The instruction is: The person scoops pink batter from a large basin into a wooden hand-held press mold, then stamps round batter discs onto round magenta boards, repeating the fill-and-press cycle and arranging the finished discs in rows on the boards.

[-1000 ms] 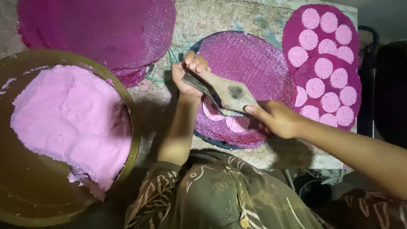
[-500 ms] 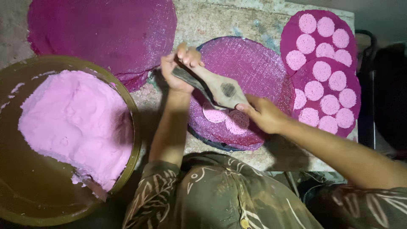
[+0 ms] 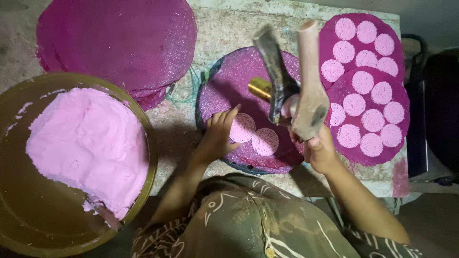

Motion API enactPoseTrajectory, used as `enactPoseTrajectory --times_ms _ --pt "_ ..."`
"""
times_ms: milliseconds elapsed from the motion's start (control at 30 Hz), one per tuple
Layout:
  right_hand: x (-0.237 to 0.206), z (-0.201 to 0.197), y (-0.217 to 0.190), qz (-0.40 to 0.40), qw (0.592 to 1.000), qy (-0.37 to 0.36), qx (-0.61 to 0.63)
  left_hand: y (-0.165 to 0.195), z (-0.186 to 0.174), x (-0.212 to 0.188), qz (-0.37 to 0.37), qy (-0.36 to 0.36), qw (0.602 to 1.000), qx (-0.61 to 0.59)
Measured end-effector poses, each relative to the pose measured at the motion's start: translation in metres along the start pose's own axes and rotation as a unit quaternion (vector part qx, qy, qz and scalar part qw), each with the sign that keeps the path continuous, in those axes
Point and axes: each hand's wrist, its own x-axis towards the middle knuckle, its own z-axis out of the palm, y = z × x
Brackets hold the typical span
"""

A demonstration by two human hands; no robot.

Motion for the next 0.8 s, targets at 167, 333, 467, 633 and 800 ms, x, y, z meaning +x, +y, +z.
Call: enactPoseTrajectory --times_ms 167,333,467,633,800 --pt "-0.015 -0.012 0.009 -0.015 0.999 0.030 -0.006 0.006 -0.005 0.005 -0.020 -0.003 1.000 -0.016" --pt "-0.025 -0.021 0.008 -0.007 0.998 0.051 -0.031 -0.003 -0.024 0.010 -0.057 0.029 0.992 -0.107" --pt "-0.024 -0.021 0.010 0.007 0.998 0.059 -0.029 -0.020 -0.040 0.039 -0.190 0.000 0.981 -0.026" --pt "-0.023 -0.018 0.018 0.011 0.998 0.065 -0.012 -0.035 -0.028 0.049 -0.152 0.040 0.987 0.021" --pt "-0.010 -0.022 0.029 0.048 0.998 -0.001 -0.030 -0.046 -0.022 0.049 -0.139 0.047 0.988 0.052"
